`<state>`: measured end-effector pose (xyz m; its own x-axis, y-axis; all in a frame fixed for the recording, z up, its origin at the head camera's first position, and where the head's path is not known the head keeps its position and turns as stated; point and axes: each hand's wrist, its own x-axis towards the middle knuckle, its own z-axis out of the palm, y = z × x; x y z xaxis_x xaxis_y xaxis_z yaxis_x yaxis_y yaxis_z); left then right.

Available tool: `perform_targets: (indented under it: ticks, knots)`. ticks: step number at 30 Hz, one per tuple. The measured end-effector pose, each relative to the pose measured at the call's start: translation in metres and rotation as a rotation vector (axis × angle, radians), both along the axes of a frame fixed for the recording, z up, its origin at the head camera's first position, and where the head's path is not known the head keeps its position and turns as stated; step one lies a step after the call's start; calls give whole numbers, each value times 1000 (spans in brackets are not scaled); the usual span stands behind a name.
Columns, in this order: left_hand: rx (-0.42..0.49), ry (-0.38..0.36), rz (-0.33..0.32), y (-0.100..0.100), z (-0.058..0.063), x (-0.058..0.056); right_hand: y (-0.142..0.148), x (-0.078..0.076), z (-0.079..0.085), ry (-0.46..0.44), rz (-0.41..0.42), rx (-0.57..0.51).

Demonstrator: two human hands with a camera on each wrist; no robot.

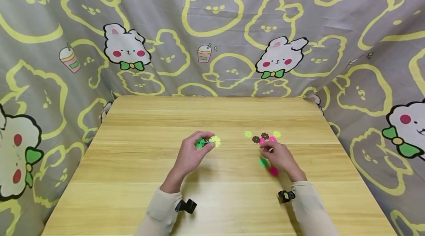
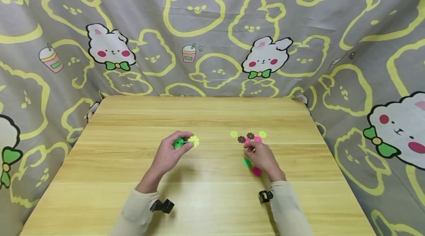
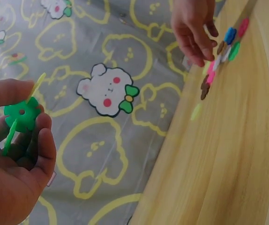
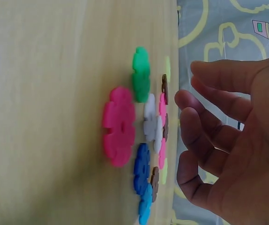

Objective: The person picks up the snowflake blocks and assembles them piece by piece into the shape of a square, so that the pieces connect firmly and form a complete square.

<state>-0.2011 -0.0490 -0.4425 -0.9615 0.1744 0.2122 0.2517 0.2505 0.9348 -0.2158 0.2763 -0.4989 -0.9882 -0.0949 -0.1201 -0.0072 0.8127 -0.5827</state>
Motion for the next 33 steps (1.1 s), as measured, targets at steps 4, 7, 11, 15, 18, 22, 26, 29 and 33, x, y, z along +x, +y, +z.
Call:
perform_targets:
  ticks: [4, 7, 11, 15, 18, 22, 26, 29, 33]
  knots:
    - [1, 8, 9, -3, 0, -2, 0, -1, -5, -33, 26, 15]
    - [3, 9, 6, -4, 1, -2, 1, 0, -8, -33, 71, 56]
    - [2, 3, 6, -6, 2, -2, 1, 2, -11, -5, 111, 104]
    - [2, -10, 11, -7, 2, -2, -1, 3, -10, 0, 117, 103]
    - [0, -13, 13, -8, 2, -2, -2, 4, -8, -1, 123, 108]
    - [-5, -13, 19, -8, 3, -2, -3, 6, -7, -3, 127, 134]
    - [-3, -16, 23, -8, 3, -2, -3, 8, -6, 7, 135, 156]
    - [5, -22, 14, -8, 2, -2, -2, 9, -7, 24, 138, 163]
    - [6, -29, 5, -7, 2, -1, 0, 10, -10, 33, 118, 167]
